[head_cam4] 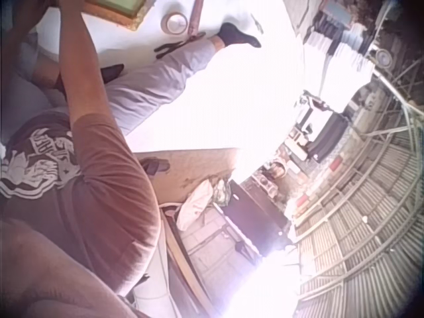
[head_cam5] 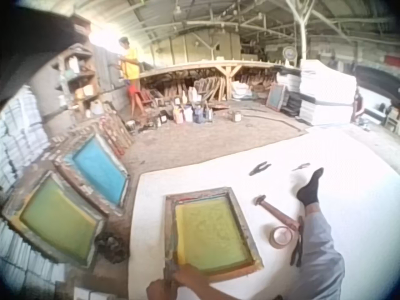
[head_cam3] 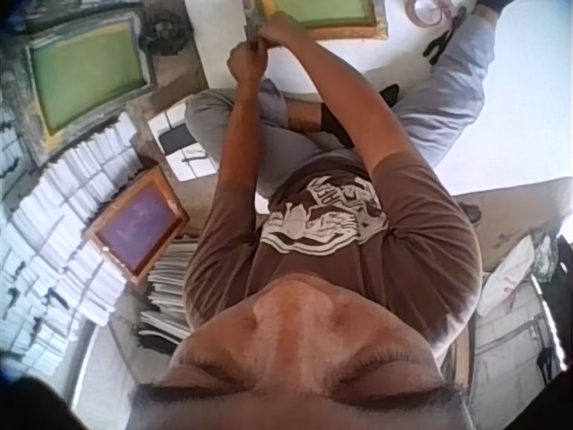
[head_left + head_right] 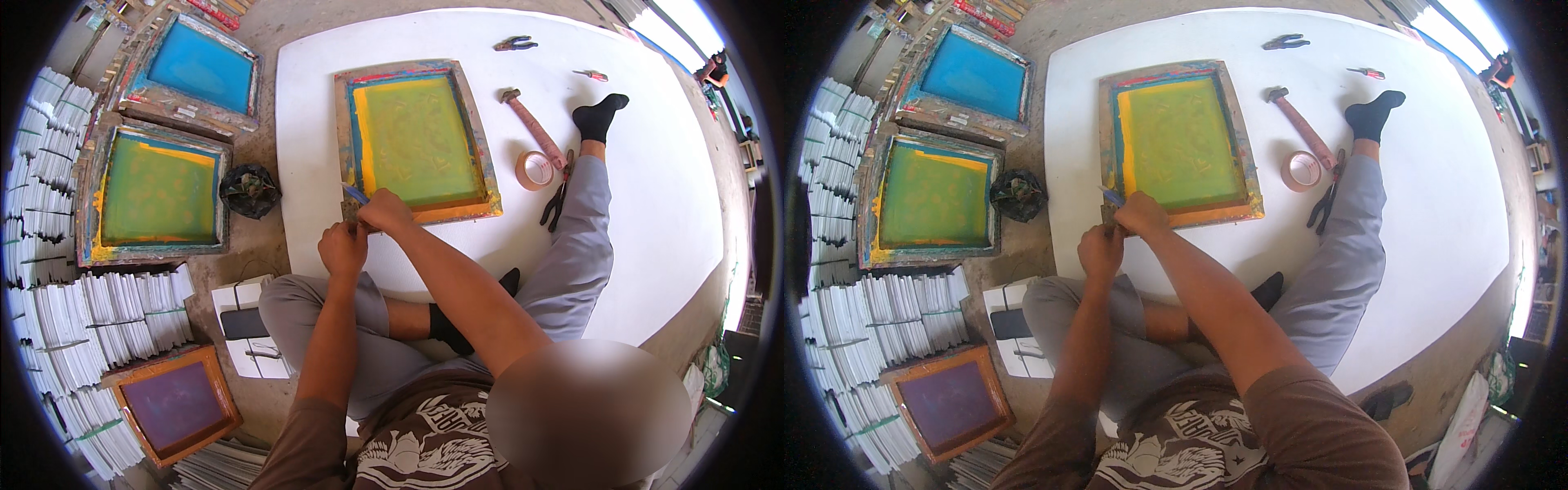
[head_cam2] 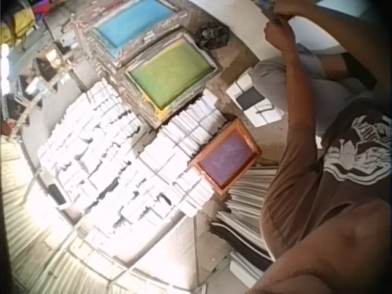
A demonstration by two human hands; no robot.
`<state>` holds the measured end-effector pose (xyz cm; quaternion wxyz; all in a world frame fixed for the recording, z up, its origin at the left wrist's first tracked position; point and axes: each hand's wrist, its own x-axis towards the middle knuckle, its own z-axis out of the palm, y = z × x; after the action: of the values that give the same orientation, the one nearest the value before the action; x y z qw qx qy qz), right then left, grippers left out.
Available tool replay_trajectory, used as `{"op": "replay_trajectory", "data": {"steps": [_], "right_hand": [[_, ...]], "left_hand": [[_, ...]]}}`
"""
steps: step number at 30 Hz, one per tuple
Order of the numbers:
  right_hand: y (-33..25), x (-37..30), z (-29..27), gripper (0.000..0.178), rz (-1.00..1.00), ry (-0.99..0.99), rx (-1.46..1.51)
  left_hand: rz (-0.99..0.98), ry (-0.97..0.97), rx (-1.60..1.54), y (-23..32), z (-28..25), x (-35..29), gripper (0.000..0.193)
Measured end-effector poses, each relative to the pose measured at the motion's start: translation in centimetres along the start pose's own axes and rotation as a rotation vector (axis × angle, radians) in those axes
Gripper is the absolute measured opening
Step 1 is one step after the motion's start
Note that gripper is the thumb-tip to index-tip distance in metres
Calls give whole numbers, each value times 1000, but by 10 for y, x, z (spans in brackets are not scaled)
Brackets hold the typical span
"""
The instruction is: The person sits on the floor and applies masking tape to the edges of a rectangular screen printing frame. They use a utility knife to cut the tape and smooth it down along the frame's perimeter.
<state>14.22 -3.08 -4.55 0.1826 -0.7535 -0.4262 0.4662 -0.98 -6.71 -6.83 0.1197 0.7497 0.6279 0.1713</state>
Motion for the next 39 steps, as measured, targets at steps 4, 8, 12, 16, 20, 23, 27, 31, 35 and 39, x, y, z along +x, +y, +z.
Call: {"op": "replay_trajectory", "data": {"steps": [4, 8, 12, 16, 20, 23, 27, 31, 35, 39], "right_hand": [[0, 0, 3, 26, -2, 10, -15], [0, 4, 6, 26, -22, 21, -11], [-3, 4, 6, 26, -6, -11, -46], [-1, 5, 6, 27, -17, -8, -58], [-2, 4, 8, 31, -31, 17, -94], [-4, 1, 7, 34, -29, 0, -125], [-6, -2, 8, 34, -50, 27, -168], [0, -3, 12, 32, -101, 64, -150], [17, 5, 11, 34, -129, 135, -15], [43, 1, 12, 28, -126, 77, 398]], "left_hand": [[-59, -31, -36, 2, -4, -3, 24], [-157, -88, -98, 4, -7, -3, 27], [-201, -130, -110, 1, -7, -3, 29], [-189, -145, -95, 1, -8, -3, 29], [-200, -153, -103, 0, -6, -2, 30], [-205, -150, -115, 1, -7, -2, 31], [-214, -151, -122, 5, -11, -3, 31], [-232, -162, -100, 7, -14, -3, 29], [-200, -98, -134, -4, -3, -6, 30], [-137, -52, -141, 5, -8, -7, 30]]}}
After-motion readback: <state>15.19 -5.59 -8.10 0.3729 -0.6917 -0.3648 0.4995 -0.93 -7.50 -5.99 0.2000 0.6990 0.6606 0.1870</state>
